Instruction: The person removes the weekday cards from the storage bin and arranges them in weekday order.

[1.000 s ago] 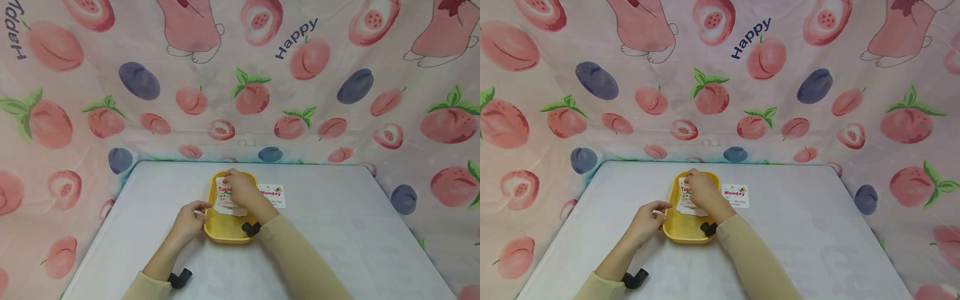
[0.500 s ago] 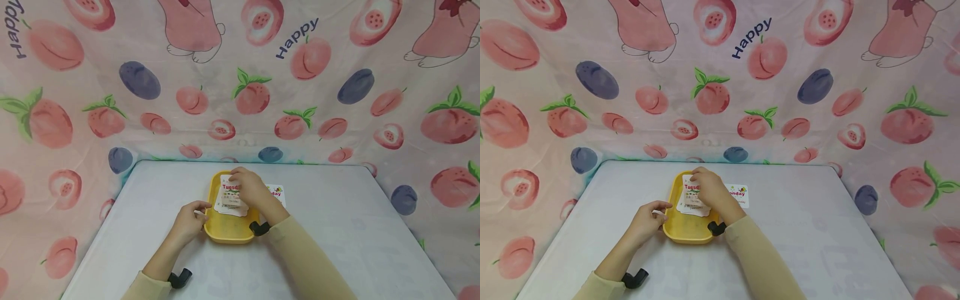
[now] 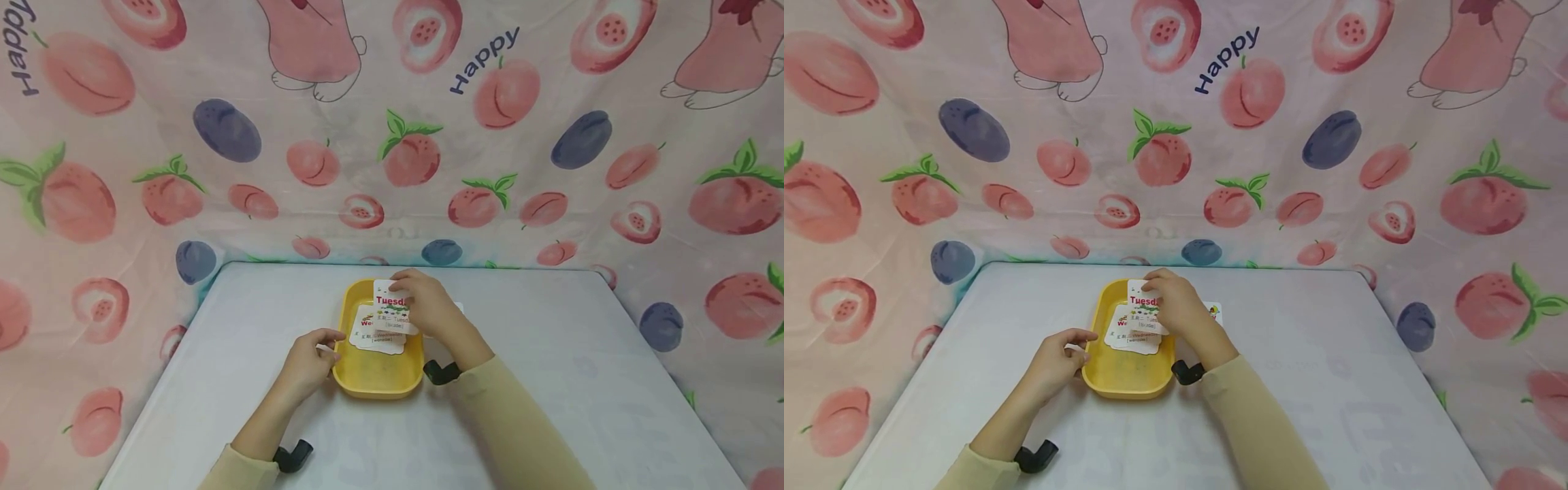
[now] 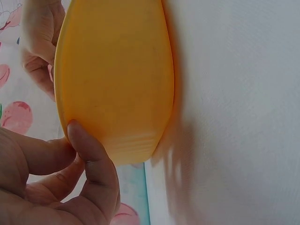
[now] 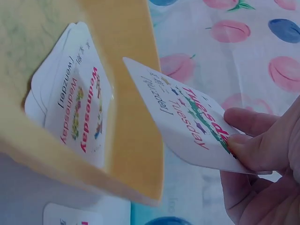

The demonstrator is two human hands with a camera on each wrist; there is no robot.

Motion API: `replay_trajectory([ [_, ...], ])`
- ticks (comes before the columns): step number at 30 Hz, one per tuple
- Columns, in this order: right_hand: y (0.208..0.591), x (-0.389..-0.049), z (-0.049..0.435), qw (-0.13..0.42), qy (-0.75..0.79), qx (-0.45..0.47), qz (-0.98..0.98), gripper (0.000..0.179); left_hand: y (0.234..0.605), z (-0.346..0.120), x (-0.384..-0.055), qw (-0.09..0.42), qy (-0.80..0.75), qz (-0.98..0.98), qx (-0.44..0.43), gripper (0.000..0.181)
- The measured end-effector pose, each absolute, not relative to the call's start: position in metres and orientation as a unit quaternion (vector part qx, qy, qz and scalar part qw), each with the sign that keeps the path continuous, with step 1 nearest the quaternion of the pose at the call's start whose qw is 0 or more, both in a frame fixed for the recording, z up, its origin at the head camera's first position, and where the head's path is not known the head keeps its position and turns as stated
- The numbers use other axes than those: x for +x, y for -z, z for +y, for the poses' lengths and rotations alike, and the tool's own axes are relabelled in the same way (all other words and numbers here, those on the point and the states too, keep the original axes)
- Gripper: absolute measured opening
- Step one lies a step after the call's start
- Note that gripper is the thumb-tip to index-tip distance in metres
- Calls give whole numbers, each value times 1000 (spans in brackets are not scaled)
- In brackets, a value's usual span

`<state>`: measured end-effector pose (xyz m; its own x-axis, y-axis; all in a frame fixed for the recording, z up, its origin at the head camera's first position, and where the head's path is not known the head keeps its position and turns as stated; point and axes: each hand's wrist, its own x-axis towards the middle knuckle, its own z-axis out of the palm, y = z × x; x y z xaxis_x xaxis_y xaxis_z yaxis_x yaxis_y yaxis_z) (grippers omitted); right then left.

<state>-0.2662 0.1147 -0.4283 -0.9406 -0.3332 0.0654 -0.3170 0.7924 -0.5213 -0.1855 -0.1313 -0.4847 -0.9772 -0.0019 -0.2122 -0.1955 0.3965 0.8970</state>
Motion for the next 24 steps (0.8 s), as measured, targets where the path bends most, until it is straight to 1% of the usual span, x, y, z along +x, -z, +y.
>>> replay_trajectory([
  [9, 424, -265, 132, 9, 289, -148, 946, 36, 484, -130, -184, 89, -539, 835, -57, 37],
  [24, 421, -257, 163, 6, 308, -117, 944, 36, 483, -129, -183, 92, -529, 842, -62, 35],
])
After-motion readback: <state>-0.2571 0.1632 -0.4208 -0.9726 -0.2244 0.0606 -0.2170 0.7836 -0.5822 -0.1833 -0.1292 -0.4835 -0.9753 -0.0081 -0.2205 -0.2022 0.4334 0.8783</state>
